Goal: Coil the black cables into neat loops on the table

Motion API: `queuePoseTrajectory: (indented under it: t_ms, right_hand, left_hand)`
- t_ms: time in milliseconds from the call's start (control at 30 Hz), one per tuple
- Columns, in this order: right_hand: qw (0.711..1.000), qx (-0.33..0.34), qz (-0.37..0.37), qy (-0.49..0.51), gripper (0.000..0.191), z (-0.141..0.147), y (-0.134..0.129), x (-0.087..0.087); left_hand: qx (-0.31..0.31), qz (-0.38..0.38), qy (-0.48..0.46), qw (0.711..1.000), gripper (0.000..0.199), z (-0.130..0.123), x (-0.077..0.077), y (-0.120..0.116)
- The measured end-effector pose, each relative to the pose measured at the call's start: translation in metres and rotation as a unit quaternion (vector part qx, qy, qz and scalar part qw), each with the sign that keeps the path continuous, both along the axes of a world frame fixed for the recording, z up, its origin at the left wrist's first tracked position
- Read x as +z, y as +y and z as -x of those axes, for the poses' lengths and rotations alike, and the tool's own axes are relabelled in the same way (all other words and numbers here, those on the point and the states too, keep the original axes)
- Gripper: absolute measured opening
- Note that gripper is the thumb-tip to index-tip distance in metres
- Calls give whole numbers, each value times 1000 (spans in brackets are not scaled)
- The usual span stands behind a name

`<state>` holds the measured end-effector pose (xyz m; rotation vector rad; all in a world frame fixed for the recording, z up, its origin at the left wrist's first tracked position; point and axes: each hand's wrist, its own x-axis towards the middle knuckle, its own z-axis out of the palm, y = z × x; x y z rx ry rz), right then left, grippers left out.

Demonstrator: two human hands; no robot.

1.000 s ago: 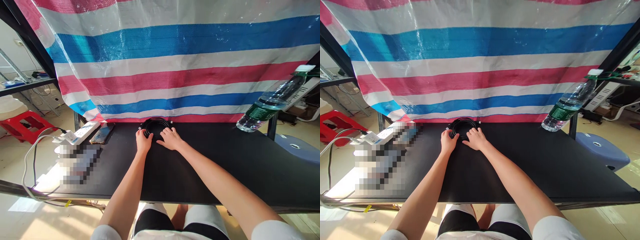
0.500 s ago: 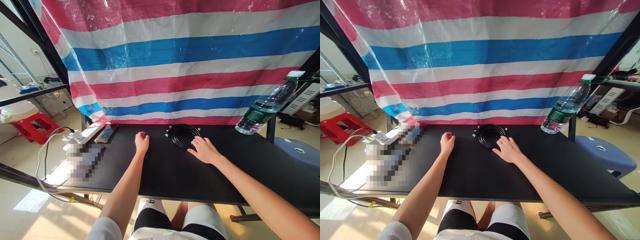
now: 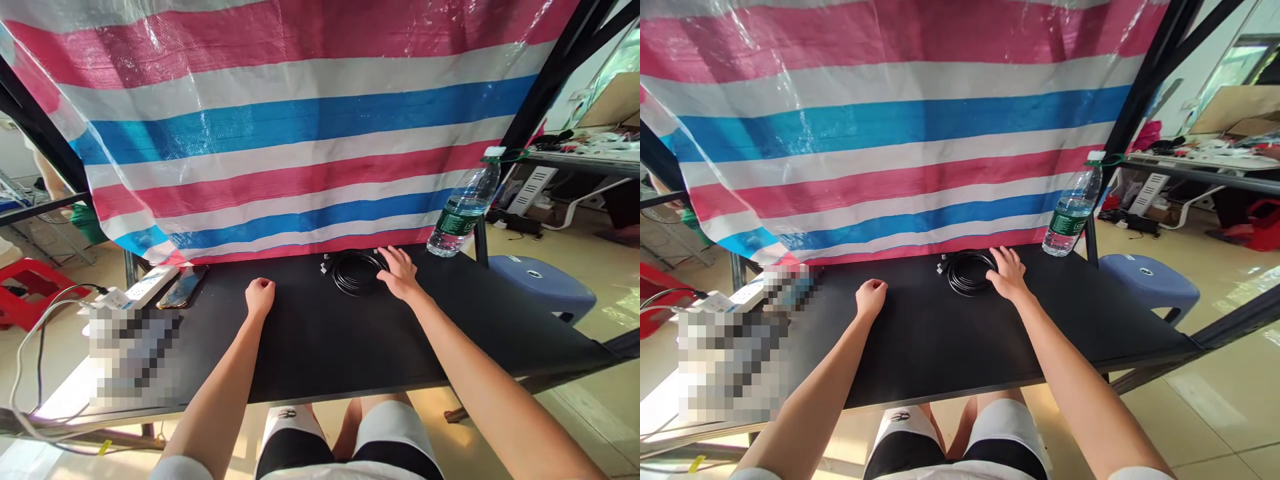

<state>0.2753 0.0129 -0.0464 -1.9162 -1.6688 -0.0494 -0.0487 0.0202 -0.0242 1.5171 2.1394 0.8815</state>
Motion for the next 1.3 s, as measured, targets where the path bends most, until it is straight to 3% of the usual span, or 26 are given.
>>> queuePoseTrajectory:
  t_ms: [100,200,400,567,800,1100,1300]
  right_hand:
    - [981,-112,-77,140,45,0,13,3]
    - [952,-173,-108,226,36,-1,16,-3]
    - [936,-175,-118,283,26,-12,4,-19]
    - [929,-178,-79,315,23,-16,1,-17]
    - [968,-116,-97,199,22,-3,2,-14]
    - [989,-82,-92,86,25,5,4,-22]
    - [989,-110,-63,72,22,11,1,-21]
  left_hand:
    - [-27,47,42,998,17,-2,7,2]
    - [-36,70,56,995,16,0,13,8]
    - [-19,82,66,994,25,7,14,20]
    - [-23,65,84,994,25,5,8,14]
    - [-104,86,168,976,22,-4,6,3]
    - [-118,100,187,970,23,-5,3,7]
    - [-121,105,199,967,22,-6,4,7]
